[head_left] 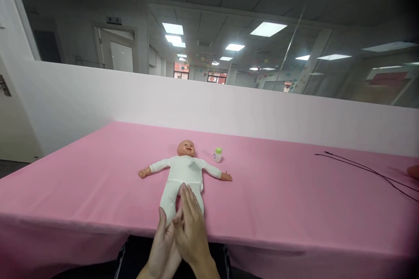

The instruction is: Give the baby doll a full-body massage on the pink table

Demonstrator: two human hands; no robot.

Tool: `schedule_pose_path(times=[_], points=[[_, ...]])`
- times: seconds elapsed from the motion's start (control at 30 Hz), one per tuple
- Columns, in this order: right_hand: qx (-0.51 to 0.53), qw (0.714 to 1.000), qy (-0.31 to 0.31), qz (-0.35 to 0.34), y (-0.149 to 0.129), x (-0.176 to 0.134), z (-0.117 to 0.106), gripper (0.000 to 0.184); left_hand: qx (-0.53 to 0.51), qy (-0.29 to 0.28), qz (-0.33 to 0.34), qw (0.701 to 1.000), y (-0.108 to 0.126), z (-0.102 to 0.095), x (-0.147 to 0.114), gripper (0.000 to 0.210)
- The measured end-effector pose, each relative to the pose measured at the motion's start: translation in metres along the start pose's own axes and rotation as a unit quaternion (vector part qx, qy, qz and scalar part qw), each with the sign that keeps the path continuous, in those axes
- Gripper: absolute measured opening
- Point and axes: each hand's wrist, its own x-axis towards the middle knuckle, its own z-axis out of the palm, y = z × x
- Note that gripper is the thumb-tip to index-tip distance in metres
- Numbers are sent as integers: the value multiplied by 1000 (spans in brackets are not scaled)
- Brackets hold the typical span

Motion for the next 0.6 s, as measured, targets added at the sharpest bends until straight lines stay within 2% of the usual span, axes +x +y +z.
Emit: schedule_pose_path(times=[0.1, 0.17, 0.23, 0.3, 0.37, 0.43, 0.53, 0.6], points=[[25, 999, -7, -22, 0, -12, 8, 86, -3, -22, 9, 1000, 15, -1, 7, 82], [48, 997, -28, -44, -5, -13, 10, 93, 5, -9, 26, 1000, 20, 5, 19, 81], [86, 994, -62, -42, -3, 0, 5, 88, 38, 17, 40, 998, 25, 14, 35, 79], [138, 987, -80, -13, 12, 27, -4, 73, 100, 43, 58, 992, 33, 24, 55, 78], [183, 982, -36, 42, 39, 63, -10, 65, 183, 65, 96, 976, 48, 30, 80, 75], [202, 976, 18, 86, 74, 97, -11, 59, 268, 88, 161, 946, 67, 30, 110, 69], [191, 967, 86, 145, 131, 138, -1, 60, 367, 137, 200, 898, 95, 19, 162, 61], [169, 965, 97, 177, 164, 157, 10, 62, 418, 174, 219, 864, 110, 8, 196, 58]])
